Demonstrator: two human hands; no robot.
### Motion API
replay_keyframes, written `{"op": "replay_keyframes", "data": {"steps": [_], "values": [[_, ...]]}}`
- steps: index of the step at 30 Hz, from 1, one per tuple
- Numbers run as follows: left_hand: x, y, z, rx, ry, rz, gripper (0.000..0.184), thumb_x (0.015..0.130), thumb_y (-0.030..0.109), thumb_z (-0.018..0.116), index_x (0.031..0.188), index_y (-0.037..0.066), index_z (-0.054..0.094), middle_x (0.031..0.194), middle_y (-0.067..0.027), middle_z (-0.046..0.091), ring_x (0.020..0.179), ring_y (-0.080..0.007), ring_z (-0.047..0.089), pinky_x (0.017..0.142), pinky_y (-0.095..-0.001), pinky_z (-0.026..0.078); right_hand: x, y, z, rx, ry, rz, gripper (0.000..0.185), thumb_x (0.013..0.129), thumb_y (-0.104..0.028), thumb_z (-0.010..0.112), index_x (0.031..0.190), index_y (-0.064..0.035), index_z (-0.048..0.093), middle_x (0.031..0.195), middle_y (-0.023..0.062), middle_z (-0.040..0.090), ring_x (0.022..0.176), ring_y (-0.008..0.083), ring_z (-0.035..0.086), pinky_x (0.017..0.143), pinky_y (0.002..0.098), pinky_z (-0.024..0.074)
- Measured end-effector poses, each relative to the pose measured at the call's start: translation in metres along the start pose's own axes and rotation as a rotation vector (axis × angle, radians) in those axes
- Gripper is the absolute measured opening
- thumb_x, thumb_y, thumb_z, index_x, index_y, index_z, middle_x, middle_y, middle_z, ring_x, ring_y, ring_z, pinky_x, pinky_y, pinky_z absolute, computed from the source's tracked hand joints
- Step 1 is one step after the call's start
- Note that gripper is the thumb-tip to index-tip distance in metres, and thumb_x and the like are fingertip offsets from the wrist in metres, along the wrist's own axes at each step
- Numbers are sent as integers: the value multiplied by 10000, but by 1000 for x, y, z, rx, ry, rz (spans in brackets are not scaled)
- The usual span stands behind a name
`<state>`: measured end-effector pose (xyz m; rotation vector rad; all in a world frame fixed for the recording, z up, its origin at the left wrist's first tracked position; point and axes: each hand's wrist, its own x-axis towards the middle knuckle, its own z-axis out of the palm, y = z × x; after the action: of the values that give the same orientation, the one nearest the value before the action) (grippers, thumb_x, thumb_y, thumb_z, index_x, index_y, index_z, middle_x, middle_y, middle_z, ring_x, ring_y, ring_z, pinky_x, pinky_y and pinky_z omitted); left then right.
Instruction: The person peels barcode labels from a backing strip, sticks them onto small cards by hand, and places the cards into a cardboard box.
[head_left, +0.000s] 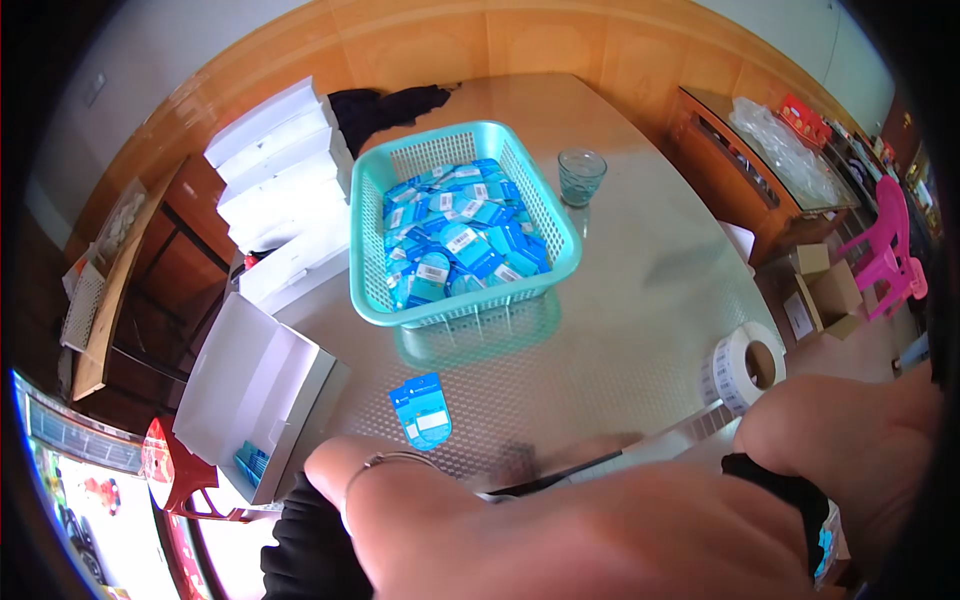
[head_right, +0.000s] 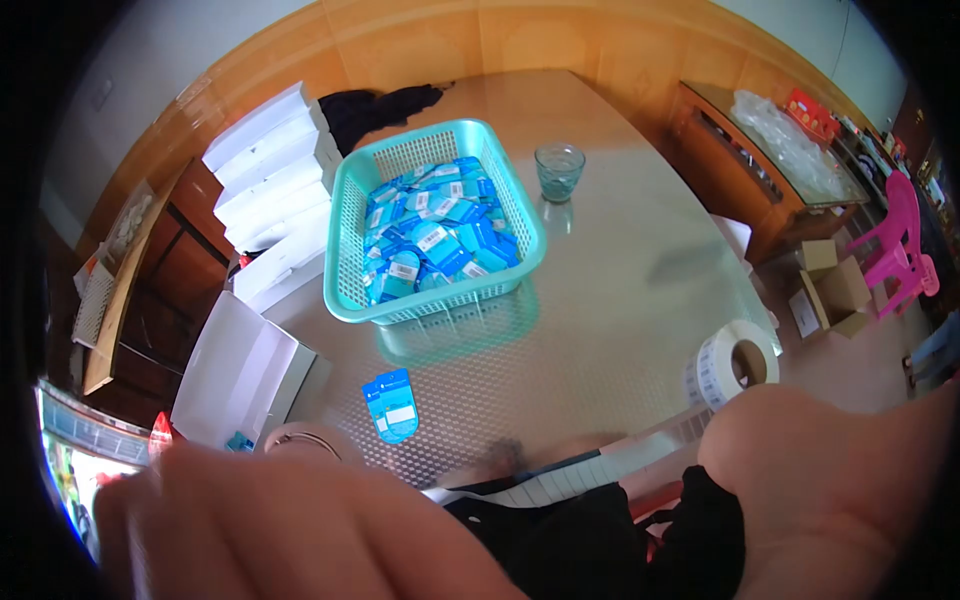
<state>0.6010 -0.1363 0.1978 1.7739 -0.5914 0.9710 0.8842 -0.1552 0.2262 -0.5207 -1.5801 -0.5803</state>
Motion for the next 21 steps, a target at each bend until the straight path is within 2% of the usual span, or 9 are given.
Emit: {"op": "replay_keyframes", "data": {"steps": [6, 9, 14, 16, 19, 21], "values": [[22, -25, 33, -123, 1, 137, 132, 860, 230, 596, 809, 108, 595, 730, -30, 592, 666, -225, 622, 551, -377, 436, -105, -16, 71, -10, -229, 405, 317, 833, -154, 678, 1107, -19, 594, 1132, 153, 608, 1000, 280, 587, 918, 398, 442], [31, -26, 43, -144, -2, 196, 129, 850, 220, 594, 792, 106, 592, 711, -29, 586, 646, -224, 621, 524, -371, 436, -126, -25, 86, -8, -309, 472, 316, 838, -160, 667, 1110, -17, 592, 1140, 158, 606, 1008, 284, 586, 927, 402, 439], [34, -13, 46, -70, -23, 282, 125, 833, 205, 591, 763, 101, 588, 678, -27, 576, 613, -223, 620, 477, -361, 436, -84, -4, 55, -31, -240, 298, 316, 846, -169, 649, 1115, -13, 589, 1152, 165, 602, 1021, 291, 583, 941, 410, 434], [28, -1, 39, 181, -116, 306, 123, 838, 194, 586, 763, 97, 588, 670, -26, 570, 613, -217, 622, 478, -356, 439, -49, 0, 37, -40, -190, 174, 316, 849, -172, 642, 1117, -12, 588, 1157, 167, 601, 1026, 293, 582, 947, 413, 432], [6, 8, 40, 432, -124, 247, 114, 836, 164, 593, 862, 65, 643, 682, -10, 545, 610, -167, 593, 509, -311, 434, 4, 5, 14, -39, -128, -8, 317, 854, -177, 631, 1120, -10, 586, 1165, 172, 599, 1034, 297, 581, 956, 418, 429], [-3, 15, 32, 535, -49, 234, 167, 837, 167, 606, 949, 61, 669, 704, -7, 539, 605, -151, 570, 529, -296, 442, 31, 6, 6, -37, -110, -79, 318, 858, -181, 624, 1121, -8, 585, 1170, 174, 597, 1039, 300, 580, 962, 421, 427]]}}
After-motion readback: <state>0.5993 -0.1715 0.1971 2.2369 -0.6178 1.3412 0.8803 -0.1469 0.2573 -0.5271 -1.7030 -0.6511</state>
